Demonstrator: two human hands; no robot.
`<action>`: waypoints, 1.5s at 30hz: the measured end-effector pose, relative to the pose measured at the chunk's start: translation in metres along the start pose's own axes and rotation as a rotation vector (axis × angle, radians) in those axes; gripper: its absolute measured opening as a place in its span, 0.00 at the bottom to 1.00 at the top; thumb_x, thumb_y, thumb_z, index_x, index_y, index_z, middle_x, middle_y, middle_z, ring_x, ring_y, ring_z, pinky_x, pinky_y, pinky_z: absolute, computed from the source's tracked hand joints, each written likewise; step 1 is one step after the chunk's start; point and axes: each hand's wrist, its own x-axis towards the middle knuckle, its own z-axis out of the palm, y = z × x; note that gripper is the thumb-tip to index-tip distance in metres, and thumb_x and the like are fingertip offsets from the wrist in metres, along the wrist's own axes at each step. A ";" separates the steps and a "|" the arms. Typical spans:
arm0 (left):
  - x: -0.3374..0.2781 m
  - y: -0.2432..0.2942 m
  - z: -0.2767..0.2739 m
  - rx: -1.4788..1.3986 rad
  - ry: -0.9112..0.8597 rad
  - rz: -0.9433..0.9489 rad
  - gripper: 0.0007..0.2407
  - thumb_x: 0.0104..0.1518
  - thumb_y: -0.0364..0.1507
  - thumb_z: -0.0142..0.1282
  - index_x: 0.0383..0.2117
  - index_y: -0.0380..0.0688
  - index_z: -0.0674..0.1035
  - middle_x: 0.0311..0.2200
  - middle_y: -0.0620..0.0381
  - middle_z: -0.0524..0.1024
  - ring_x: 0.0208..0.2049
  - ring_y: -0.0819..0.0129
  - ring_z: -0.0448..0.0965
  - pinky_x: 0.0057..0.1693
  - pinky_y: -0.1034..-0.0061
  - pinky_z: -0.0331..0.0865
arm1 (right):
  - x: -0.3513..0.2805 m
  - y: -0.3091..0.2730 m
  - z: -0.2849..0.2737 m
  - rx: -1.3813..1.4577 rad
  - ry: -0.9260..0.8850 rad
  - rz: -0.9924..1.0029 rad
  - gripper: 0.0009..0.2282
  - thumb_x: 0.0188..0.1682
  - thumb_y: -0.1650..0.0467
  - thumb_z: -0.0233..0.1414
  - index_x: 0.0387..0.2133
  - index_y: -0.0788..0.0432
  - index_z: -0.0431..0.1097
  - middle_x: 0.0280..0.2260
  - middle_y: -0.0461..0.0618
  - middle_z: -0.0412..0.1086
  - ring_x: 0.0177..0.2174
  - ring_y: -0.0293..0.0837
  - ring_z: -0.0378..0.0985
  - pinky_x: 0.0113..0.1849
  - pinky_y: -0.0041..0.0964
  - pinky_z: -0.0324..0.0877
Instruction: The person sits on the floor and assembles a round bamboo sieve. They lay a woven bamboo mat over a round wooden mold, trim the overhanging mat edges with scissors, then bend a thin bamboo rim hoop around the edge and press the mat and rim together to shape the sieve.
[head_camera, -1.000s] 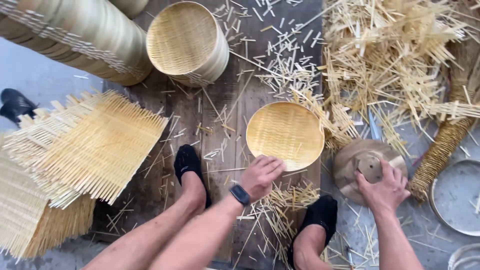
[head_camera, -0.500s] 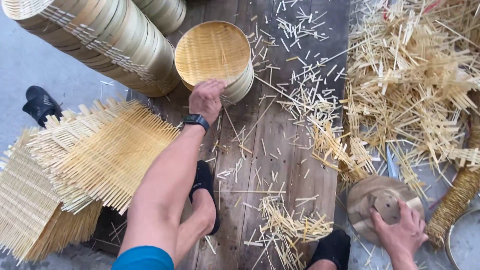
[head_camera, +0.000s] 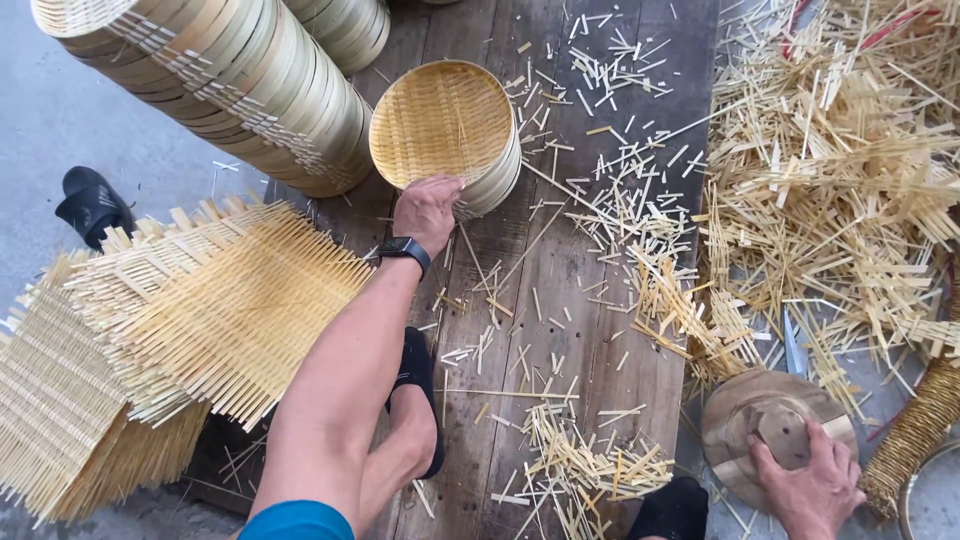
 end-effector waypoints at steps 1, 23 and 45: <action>0.002 -0.001 0.001 0.000 0.002 0.000 0.09 0.58 0.23 0.56 0.42 0.45 0.85 0.44 0.52 0.83 0.50 0.57 0.80 0.60 0.66 0.69 | 0.001 -0.001 -0.002 0.000 0.001 -0.001 0.39 0.33 0.48 0.63 0.59 0.51 0.69 0.56 0.57 0.67 0.61 0.61 0.64 0.55 0.74 0.57; -0.225 0.102 0.089 -0.685 -0.055 -0.627 0.16 0.56 0.27 0.59 0.51 0.40 0.81 0.43 0.48 0.84 0.42 0.63 0.83 0.51 0.70 0.75 | -0.050 -0.134 0.042 1.369 -0.714 0.287 0.15 0.60 0.68 0.53 0.46 0.75 0.65 0.41 0.57 0.71 0.37 0.47 0.70 0.38 0.43 0.69; -0.102 0.212 -0.251 0.365 -0.080 0.272 0.15 0.55 0.18 0.48 0.49 0.30 0.75 0.41 0.37 0.80 0.39 0.48 0.82 0.45 0.61 0.77 | -0.048 -0.138 -0.055 1.594 -0.602 0.127 0.22 0.62 0.59 0.45 0.52 0.68 0.70 0.39 0.58 0.73 0.38 0.49 0.78 0.40 0.45 0.74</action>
